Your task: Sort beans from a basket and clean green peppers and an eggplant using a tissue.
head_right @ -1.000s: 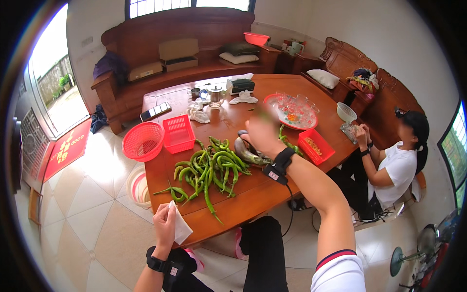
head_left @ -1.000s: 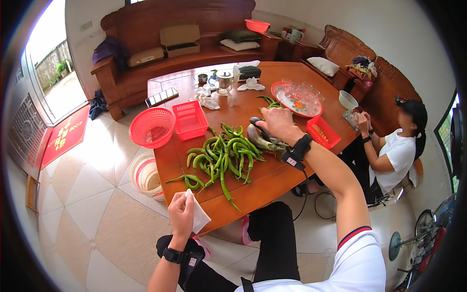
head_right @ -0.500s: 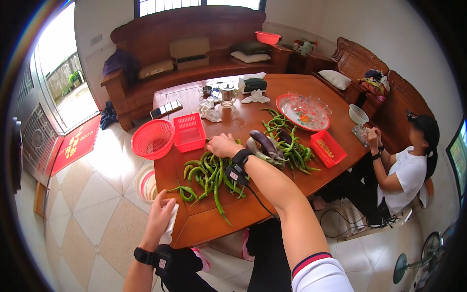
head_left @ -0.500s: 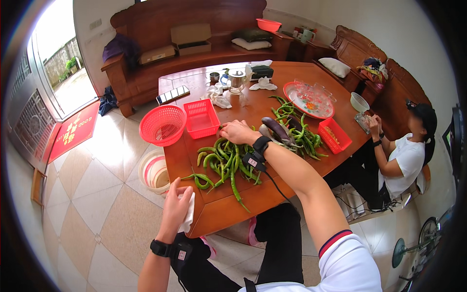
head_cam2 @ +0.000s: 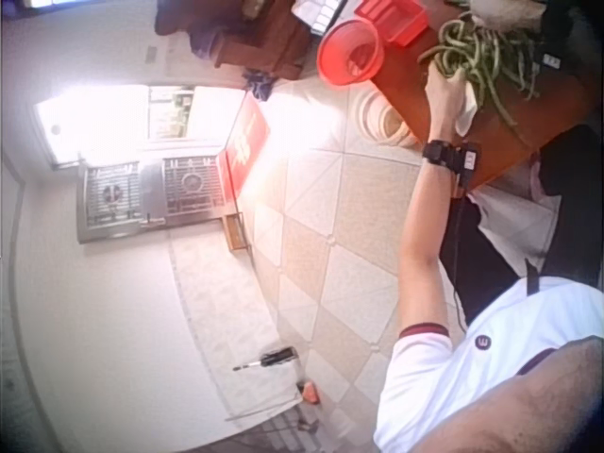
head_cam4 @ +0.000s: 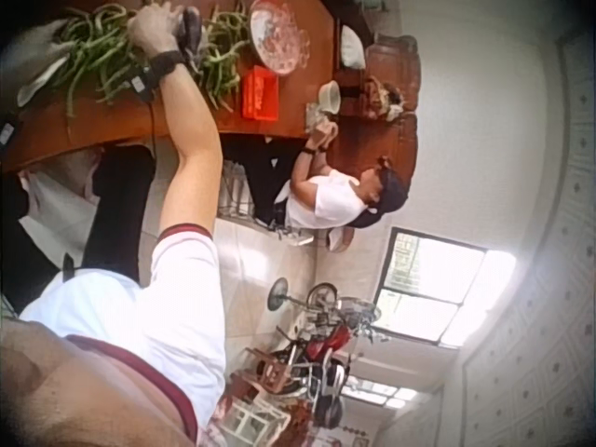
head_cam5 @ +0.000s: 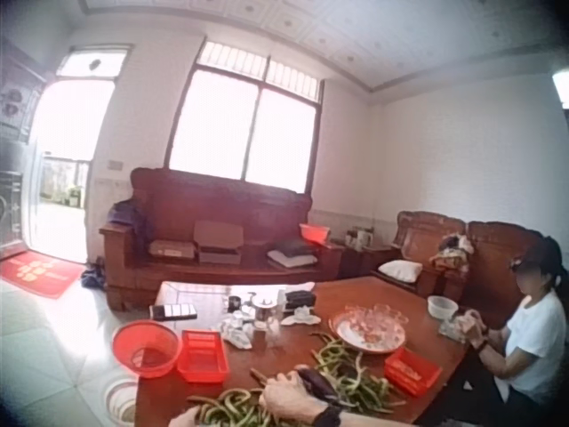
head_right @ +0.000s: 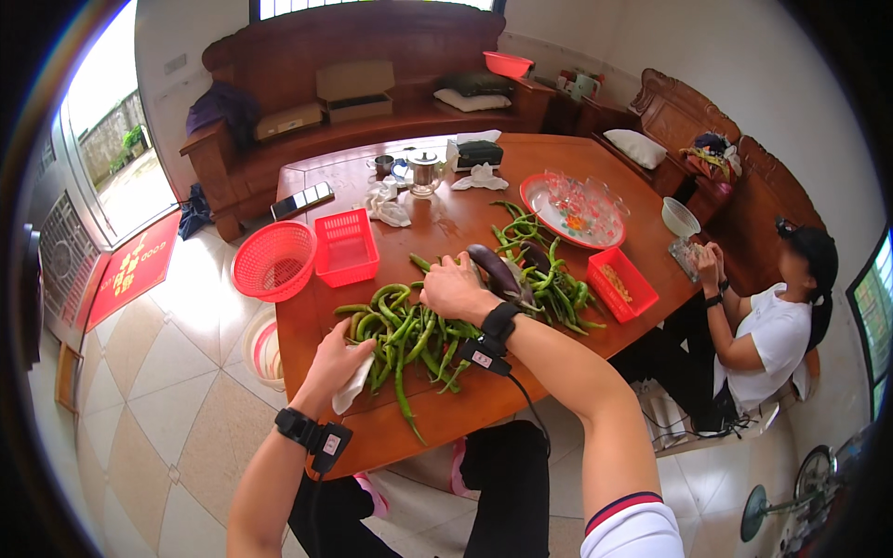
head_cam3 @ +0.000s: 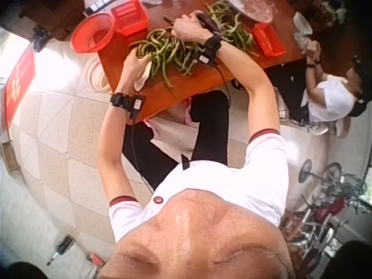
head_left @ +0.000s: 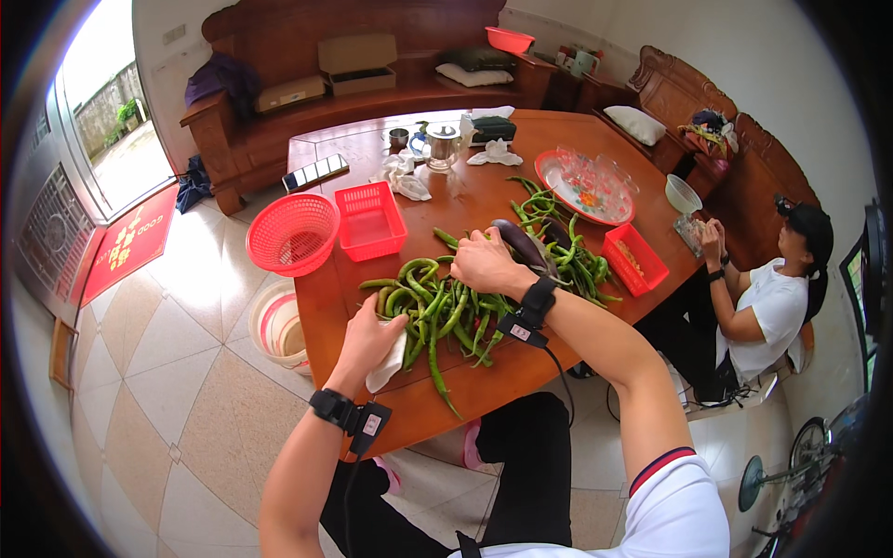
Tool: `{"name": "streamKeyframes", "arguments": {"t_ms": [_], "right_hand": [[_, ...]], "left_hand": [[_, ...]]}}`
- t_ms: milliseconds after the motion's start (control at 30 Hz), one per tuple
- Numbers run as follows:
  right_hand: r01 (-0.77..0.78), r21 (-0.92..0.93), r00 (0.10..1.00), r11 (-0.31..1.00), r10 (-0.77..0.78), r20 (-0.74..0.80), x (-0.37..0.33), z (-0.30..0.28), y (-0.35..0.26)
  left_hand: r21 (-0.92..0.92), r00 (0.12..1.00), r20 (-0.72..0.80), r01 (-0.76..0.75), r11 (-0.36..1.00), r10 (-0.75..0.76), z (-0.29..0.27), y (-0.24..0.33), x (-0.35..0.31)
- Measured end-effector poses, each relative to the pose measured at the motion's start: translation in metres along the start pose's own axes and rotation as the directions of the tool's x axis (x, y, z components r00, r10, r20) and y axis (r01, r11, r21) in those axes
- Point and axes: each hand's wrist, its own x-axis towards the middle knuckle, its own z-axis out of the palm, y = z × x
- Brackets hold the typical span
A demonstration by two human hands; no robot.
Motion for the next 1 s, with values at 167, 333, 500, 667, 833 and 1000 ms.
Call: {"name": "streamKeyframes", "arguments": {"t_ms": [167,333,500,667,833,1000], "right_hand": [[0.009,0.077,0.998,0.997,-0.005,-0.055,-0.014,-0.002,0.012],[0.111,0.285,0.945,0.952,-0.012,-0.326,-0.036,-0.013,0.027],[0.147,0.281,0.913,0.948,-0.021,-0.407,-0.070,-0.035,0.025],[0.139,0.259,0.898,0.956,-0.011,-0.440,-0.119,-0.044,0.020],[0.178,0.311,0.865,0.934,0.002,-0.502,-0.169,-0.025,0.014],[0.160,0.424,0.878,0.891,0.068,-0.475,-0.184,0.011,-0.018]], "left_hand": [[-0.070,0.997,0.032,0.071,0.995,-0.069,0.032,0.023,0.006],[-0.104,0.999,0.014,0.033,0.994,-0.032,0.064,0.030,0.012],[-0.181,0.997,0.035,0.071,0.981,-0.066,0.081,0.042,0.014],[-0.244,0.999,0.038,0.019,0.969,-0.009,0.077,0.032,0.012],[-0.155,0.992,0.103,0.092,0.984,-0.076,0.060,0.037,0.007],[-0.185,0.994,0.074,0.092,0.978,-0.080,0.067,0.057,0.001]]}}
